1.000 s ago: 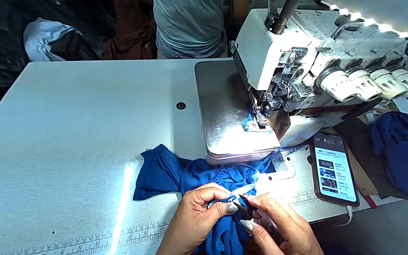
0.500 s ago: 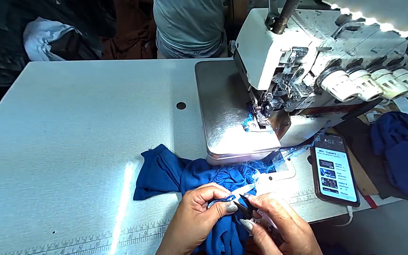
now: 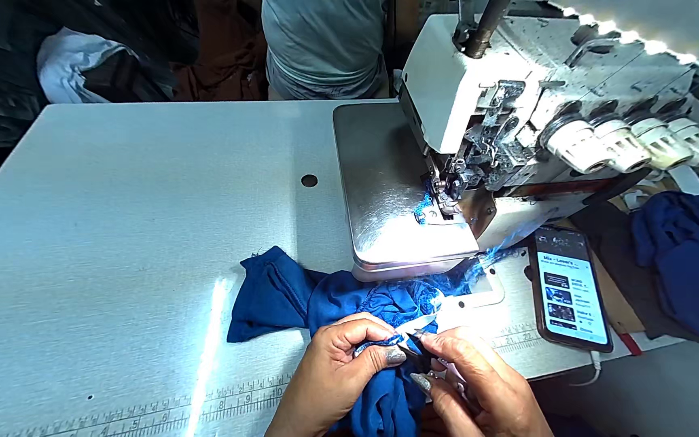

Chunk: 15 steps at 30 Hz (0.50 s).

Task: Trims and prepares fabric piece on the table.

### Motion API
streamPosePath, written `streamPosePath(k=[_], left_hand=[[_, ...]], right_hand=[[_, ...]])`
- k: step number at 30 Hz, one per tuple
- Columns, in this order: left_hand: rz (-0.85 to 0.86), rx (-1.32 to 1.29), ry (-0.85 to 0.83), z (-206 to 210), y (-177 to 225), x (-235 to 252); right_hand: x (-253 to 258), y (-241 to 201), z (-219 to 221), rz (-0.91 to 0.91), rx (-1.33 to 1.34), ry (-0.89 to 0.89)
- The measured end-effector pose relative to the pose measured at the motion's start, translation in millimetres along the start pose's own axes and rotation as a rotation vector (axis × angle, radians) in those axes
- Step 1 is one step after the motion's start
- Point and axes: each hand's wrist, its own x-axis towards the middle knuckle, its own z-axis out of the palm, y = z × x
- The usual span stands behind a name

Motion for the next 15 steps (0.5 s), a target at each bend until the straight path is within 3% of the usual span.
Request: streamPosePath(k=[9,15], left_hand=[[-0.037,-0.058,-0.058,-4,1,1],[-0.049,-0.065,-0.021,-3,1,1]], right_hand=[[-4,18,31,-0.016,0.413,0.141],[-1,10,12,0.002,0.261,0.083]])
